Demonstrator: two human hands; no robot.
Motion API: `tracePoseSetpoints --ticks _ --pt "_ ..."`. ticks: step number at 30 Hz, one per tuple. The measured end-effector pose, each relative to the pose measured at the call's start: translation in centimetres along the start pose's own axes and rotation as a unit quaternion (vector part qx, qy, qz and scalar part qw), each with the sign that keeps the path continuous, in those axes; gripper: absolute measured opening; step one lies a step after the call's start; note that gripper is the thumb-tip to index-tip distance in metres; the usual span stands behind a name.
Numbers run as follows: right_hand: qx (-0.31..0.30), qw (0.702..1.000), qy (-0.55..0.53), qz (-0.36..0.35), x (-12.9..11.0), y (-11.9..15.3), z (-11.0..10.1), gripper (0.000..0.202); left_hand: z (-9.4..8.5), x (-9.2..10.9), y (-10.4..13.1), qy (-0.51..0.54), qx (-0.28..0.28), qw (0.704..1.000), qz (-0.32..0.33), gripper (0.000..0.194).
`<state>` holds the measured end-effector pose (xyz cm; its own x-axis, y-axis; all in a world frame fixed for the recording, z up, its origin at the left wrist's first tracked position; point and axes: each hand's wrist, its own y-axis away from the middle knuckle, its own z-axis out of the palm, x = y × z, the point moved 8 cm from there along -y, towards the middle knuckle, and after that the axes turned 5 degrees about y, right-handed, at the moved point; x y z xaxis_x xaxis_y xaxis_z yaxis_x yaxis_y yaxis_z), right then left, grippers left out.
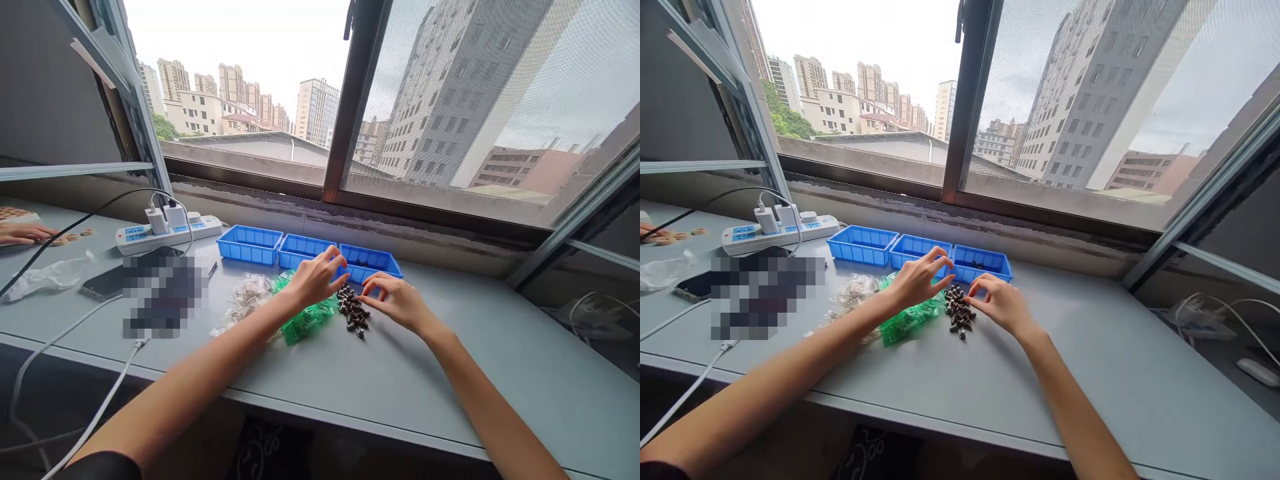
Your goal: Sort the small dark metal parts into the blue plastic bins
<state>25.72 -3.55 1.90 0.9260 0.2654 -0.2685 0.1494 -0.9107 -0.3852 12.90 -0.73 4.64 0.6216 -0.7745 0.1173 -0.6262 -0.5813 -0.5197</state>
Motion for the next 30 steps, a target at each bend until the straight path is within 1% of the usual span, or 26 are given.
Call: tracePoseSetpoints --ticks 2,4,6,8,13,18,23,30 --pt "-0.012 1.000 0.002 0.006 0.1 0.0 0.3 0.013 0.0 0.1 0.0 -0.001 -0.004 1.000 0.002 0.023" --pt "-0.037 0.999 -0.001 0.011 0.2 0.1 0.7 0.011 0.1 0.2 0.0 -0.003 -0.010 1.000 0.002 0.024" --pt "-0.057 0.998 -0.002 0.016 0.1 0.2 0.9 0.013 0.2 0.2 0.0 -0.004 -0.017 1.000 0.001 0.025" --pt "-0.063 0.998 0.000 0.023 0.1 0.1 1.0 0.017 0.3 0.2 0.0 -0.004 -0.023 1.000 0.001 0.026" --pt "-0.054 0.998 -0.005 0.032 0.2 -0.1 1.1 0.020 0.0 0.4 0.0 -0.016 -0.025 1.000 0.007 0.025" --pt "-0.061 0.997 -0.036 0.017 0.6 -0.3 1.7 0.020 -0.1 0.5 0.0 -0.023 -0.035 0.999 0.012 0.023" --pt "-0.060 0.997 -0.039 0.003 0.8 -0.4 2.2 0.017 0.2 0.1 0.1 -0.027 -0.043 0.999 0.005 0.022" --pt "-0.040 0.996 -0.079 -0.021 0.7 -0.6 2.7 0.021 1.0 -0.4 0.0 -0.020 -0.051 0.998 -0.016 0.023"
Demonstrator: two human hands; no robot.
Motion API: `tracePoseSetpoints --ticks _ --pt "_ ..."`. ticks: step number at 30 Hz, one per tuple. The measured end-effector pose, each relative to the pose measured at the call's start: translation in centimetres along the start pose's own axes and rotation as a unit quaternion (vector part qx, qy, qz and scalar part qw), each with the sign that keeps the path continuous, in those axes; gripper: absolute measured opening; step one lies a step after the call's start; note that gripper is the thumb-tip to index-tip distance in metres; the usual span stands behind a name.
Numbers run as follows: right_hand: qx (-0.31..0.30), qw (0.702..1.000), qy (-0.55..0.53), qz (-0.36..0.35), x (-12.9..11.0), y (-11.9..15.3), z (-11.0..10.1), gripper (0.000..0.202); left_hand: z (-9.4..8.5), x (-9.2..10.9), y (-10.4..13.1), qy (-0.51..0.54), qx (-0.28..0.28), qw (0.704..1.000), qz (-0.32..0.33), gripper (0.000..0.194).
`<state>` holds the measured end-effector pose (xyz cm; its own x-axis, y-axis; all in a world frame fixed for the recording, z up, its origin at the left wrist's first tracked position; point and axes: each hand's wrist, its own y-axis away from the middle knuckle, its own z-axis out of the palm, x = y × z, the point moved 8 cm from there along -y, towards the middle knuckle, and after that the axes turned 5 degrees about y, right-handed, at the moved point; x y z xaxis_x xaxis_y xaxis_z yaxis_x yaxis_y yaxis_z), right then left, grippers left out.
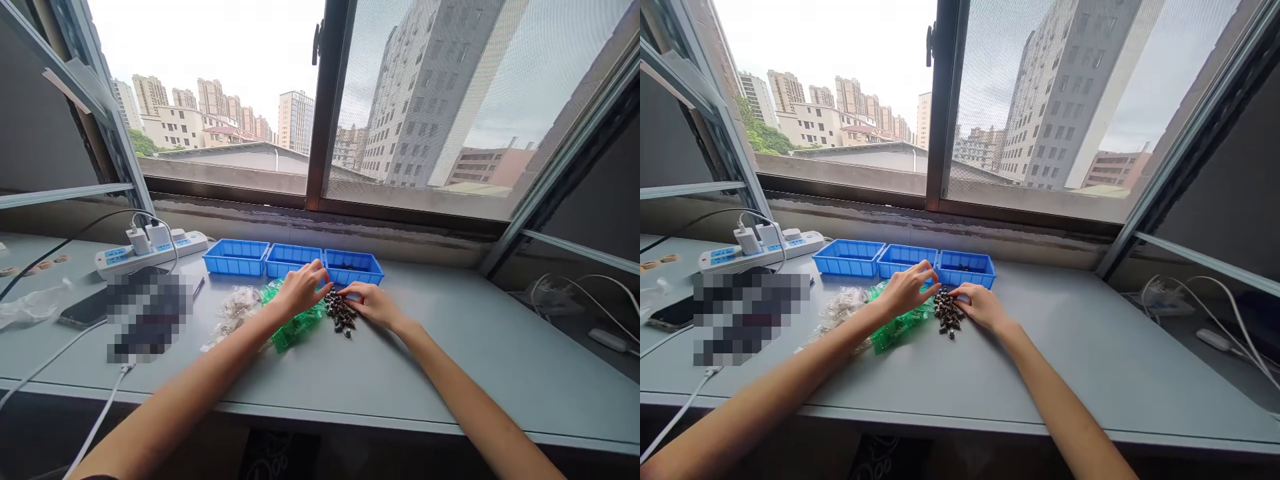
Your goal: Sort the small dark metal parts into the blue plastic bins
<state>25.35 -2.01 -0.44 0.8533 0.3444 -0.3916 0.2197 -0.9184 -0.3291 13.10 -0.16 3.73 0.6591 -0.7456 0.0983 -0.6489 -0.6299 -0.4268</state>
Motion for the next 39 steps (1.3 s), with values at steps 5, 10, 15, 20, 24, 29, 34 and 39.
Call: tracePoseSetpoints --ticks 5,10,15,20,24,29,34,39 --pt "0.033 0.996 -0.069 0.036 1.1 -0.2 -0.6 0.020 0.0 1.1 0.1 0.015 -0.007 1.000 0.018 0.023" --pt "0.062 0.954 -0.270 0.114 1.6 -0.3 -0.6 0.040 -0.1 2.1 0.2 0.021 -0.004 0.999 0.041 0.022" --pt "0.051 0.905 -0.393 0.154 0.6 -0.1 -0.2 0.053 -0.2 1.6 0.1 0.034 0.012 0.999 0.034 0.012" --pt "0.042 0.879 -0.440 0.177 0.5 0.1 0.0 0.060 -0.6 1.5 0.0 0.021 0.028 0.999 0.037 0.013" --pt "0.040 0.869 -0.457 0.184 0.6 0.2 0.2 0.060 -0.8 1.8 0.1 0.021 0.048 0.997 0.053 0.017" --pt "0.007 0.867 -0.466 0.178 0.1 0.3 0.7 0.061 -0.6 2.1 0.1 0.017 0.033 0.997 0.064 0.022" --pt "0.017 0.868 -0.465 0.173 0.0 0.3 0.6 0.054 -0.7 2.0 0.1 0.012 0.042 0.997 0.061 0.026" --pt "0.060 0.871 -0.449 0.188 0.9 0.3 0.0 0.051 -1.4 1.7 0.2 0.052 0.092 0.994 0.043 0.020"
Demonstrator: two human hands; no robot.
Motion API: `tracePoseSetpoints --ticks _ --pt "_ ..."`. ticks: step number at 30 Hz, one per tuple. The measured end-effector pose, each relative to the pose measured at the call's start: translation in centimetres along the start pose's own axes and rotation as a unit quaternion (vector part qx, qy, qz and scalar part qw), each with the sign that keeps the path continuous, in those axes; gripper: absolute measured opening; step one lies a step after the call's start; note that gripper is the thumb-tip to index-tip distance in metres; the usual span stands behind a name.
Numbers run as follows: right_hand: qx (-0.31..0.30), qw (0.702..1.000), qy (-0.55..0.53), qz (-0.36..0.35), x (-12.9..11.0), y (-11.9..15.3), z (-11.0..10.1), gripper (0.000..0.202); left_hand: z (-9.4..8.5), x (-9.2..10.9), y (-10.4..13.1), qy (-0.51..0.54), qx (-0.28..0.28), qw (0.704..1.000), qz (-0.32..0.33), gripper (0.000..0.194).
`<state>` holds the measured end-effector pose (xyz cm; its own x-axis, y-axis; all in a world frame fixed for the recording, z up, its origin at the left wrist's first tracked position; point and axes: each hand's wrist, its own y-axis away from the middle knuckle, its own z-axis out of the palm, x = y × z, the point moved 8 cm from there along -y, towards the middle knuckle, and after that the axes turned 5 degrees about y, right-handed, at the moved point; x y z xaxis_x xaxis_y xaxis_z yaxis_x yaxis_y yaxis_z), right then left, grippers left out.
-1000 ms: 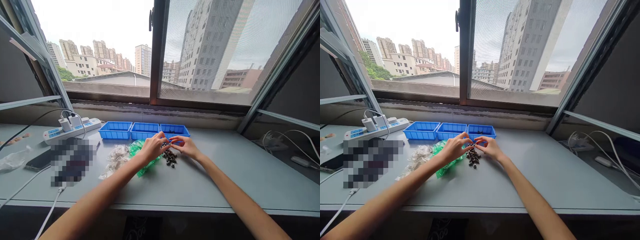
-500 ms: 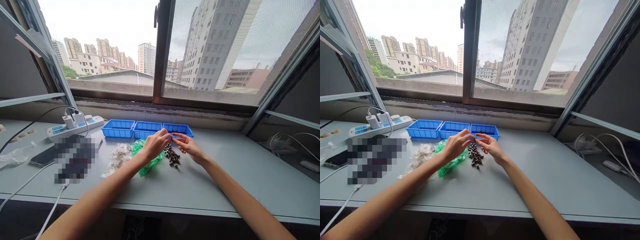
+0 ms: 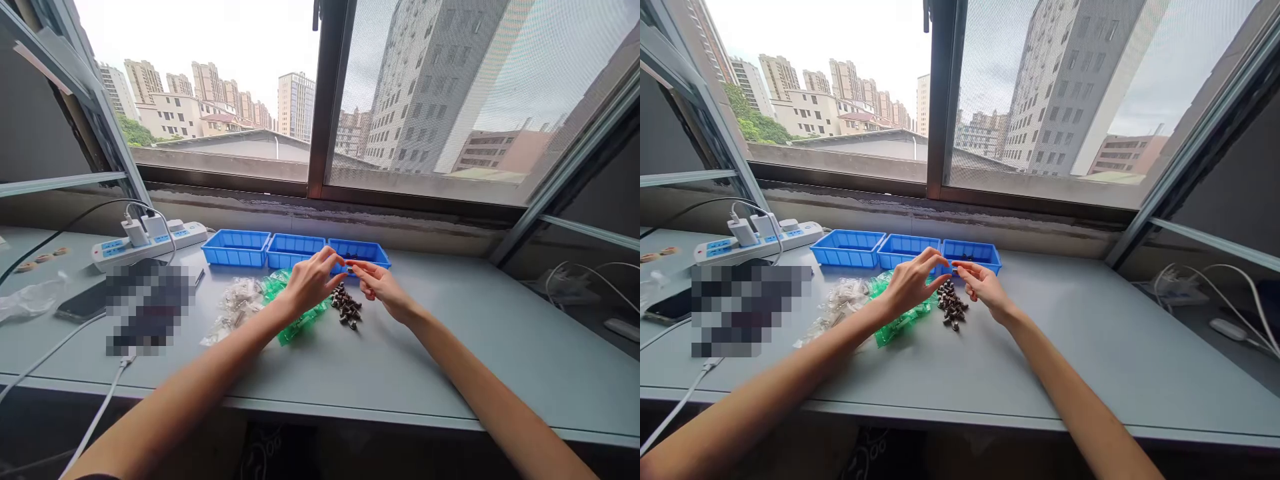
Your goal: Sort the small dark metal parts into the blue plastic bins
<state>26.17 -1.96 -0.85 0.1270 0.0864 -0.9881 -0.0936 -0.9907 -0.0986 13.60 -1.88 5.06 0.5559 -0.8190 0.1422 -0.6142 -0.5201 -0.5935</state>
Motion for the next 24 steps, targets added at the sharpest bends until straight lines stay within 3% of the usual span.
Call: tracePoseSetpoints --ticks 8,13,18,24 --pt "0.094 0.995 0.001 -0.019 -0.2 -0.6 -3.1 0.049 -1.5 -2.3 0.1 0.136 0.101 0.969 -0.178 0.018" --pt "0.131 0.990 0.049 -0.028 0.1 -0.7 -4.1 0.046 -1.5 -3.1 0.1 0.200 0.111 0.947 -0.224 0.013" --pt "0.192 0.974 0.107 -0.058 -0.5 -0.3 -5.2 0.043 -1.8 -3.3 0.1 0.237 0.126 0.935 -0.230 0.011" --pt "0.107 0.986 0.079 -0.104 -1.6 -0.5 -3.8 0.056 -1.8 -3.3 0.1 0.240 0.131 0.934 -0.229 0.011"
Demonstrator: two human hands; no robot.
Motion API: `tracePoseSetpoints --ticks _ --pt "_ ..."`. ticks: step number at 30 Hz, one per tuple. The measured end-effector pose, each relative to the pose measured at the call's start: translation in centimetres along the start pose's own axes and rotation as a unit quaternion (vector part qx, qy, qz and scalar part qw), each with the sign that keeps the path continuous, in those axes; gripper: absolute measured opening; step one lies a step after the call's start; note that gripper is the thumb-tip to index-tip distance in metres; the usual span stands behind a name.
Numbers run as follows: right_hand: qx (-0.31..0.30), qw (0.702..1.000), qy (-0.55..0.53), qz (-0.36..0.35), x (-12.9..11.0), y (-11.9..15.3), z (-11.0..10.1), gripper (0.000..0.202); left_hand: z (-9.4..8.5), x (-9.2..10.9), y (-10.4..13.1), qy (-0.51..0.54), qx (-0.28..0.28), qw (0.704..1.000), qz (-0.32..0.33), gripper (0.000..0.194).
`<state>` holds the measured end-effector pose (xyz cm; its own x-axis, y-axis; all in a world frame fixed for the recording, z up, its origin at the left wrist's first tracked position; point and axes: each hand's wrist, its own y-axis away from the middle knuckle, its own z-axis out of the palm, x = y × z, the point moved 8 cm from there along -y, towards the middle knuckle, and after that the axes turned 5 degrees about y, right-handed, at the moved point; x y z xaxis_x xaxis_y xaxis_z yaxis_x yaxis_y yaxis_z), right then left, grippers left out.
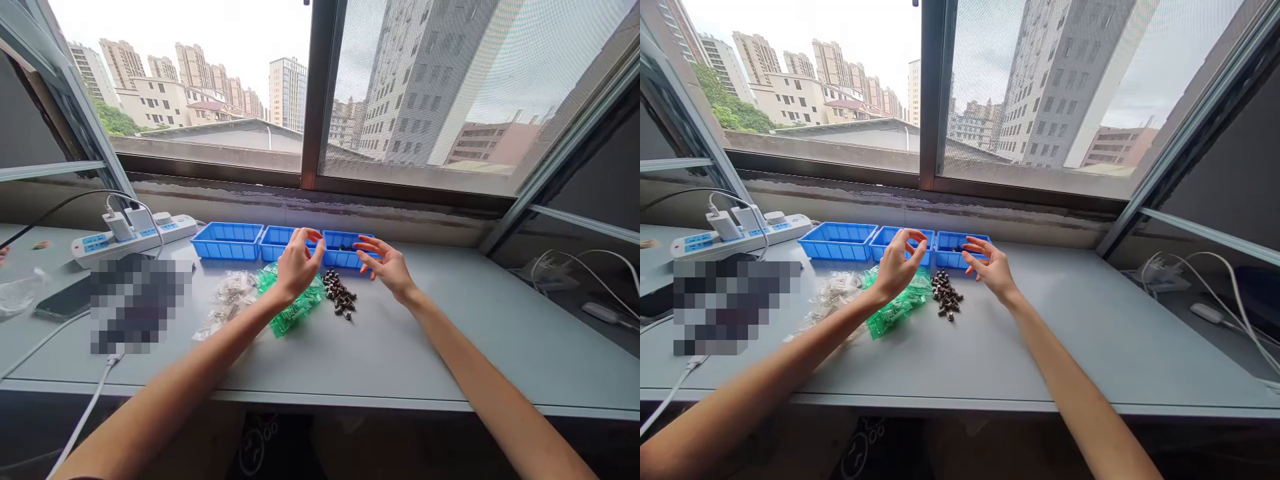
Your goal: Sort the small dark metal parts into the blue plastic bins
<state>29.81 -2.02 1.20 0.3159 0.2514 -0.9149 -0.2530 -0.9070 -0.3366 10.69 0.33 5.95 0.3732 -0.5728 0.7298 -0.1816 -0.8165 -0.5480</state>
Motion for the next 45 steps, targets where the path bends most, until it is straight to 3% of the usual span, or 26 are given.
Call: tracePoseSetpoints --ticks 4,10,17,20,27,35,40,45 --pt "-0.009 1.000 0.014 0.000 0.0 0.2 0.4 0.042 0.1 0.0 0.0 -0.001 -0.005 1.000 0.006 0.012" --pt "-0.008 0.999 0.004 0.052 0.8 0.2 0.6 0.047 0.1 0.0 0.0 -0.006 -0.006 1.000 0.006 0.013" --pt "-0.086 0.980 0.029 0.179 2.7 1.0 2.4 0.035 0.3 -0.1 0.0 -0.003 -0.012 1.000 0.004 0.012" --pt "-0.089 0.975 0.052 0.196 3.0 1.3 2.7 0.027 0.4 -0.1 0.1 -0.011 -0.011 1.000 0.000 0.013" --pt "-0.107 0.977 0.113 0.146 2.6 1.3 3.0 0.010 0.4 -0.1 0.2 -0.024 -0.016 1.000 -0.004 0.012" --pt "-0.141 0.975 0.172 0.017 1.7 1.1 3.5 0.028 0.7 -0.3 0.2 -0.022 -0.025 0.999 0.010 0.012" --pt "-0.154 0.957 0.238 -0.066 0.8 1.3 4.0 0.026 0.5 -0.4 0.1 -0.042 -0.021 0.999 0.003 0.014" --pt "-0.150 0.942 0.283 -0.097 0.8 1.5 4.4 0.028 1.8 -0.8 0.6 -0.147 -0.102 0.984 0.017 0.016"
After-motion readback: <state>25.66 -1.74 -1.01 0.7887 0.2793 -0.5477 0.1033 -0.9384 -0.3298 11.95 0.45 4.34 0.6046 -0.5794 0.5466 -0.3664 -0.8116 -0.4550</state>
